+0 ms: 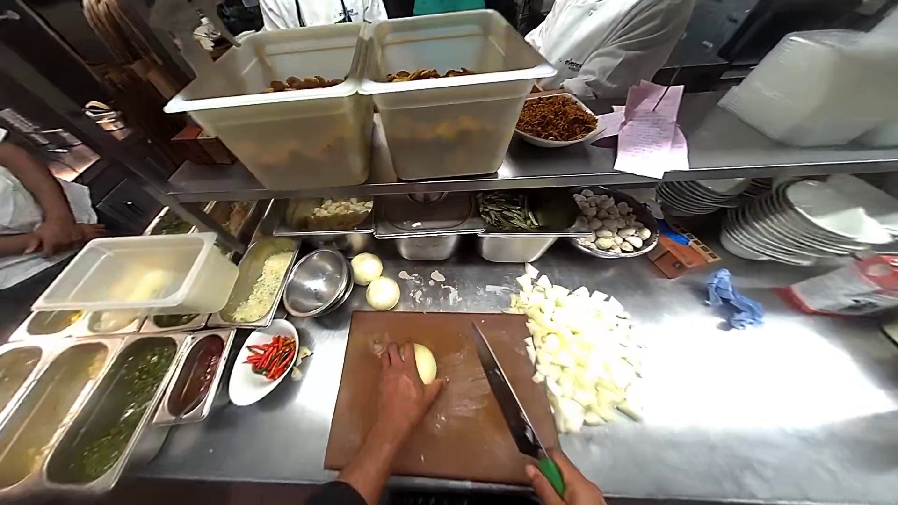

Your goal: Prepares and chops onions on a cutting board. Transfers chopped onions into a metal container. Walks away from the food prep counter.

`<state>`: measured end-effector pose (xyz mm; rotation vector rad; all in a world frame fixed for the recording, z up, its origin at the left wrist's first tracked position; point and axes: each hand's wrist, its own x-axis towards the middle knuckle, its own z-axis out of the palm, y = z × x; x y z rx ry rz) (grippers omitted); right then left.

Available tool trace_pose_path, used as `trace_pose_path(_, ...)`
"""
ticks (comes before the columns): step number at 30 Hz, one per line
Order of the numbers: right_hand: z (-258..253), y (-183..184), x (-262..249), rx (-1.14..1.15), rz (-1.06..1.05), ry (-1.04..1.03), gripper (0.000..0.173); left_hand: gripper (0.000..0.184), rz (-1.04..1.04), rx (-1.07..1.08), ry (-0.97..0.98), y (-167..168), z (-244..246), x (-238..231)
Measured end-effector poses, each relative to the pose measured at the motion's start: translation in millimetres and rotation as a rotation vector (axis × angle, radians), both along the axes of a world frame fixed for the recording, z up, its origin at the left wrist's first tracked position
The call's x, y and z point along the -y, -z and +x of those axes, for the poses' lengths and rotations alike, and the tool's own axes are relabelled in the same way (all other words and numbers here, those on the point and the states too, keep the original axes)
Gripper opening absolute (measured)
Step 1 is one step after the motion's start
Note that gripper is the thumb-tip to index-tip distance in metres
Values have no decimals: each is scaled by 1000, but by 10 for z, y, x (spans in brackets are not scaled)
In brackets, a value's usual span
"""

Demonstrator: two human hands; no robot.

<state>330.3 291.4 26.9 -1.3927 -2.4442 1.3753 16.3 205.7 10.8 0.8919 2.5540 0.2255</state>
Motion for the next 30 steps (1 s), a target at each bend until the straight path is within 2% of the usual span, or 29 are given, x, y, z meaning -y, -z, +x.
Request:
trace_pose_path(2,-240,-42,34,70,10,-142,44,130,-9,121,-48,-84,94,97)
trace_pose_path(3,-355,-82,54,93,14,-205,44,129,-19,212,-46,-174,85,179)
trace_pose_path(6,-696,-222,99,157,96,-334,48,105,67,268,-2,-213,-61,462)
trace_pose_path(9,-890,-281,130,217,143,-406,49,72,411,146,53,67,-107,636)
trace_pose_path(11,-953,-328,124,251,173,-446,46,64,516,80,48,203,-11,605)
trace_pose_path(14,-947,-333,36,249,168,-448,43,53,507,124,49,236,36,529)
trace_pose_path(17,-892,-367,-90,231,135,-403,43,51,500,311,178,172,-191,521)
trace_pose_path(19,-851,-389,-94,250,149,-423,42,51,516,348,206,184,-252,562)
trace_pose_path(22,-832,-459,-9,305,143,-476,41,66,533,212,111,211,-110,566)
trace_pose_path(25,-844,-509,38,362,154,-496,42,58,547,95,56,315,-5,519)
trace_pose_path(30,-836,-685,73,427,112,-521,40,57,546,74,82,339,-9,528)
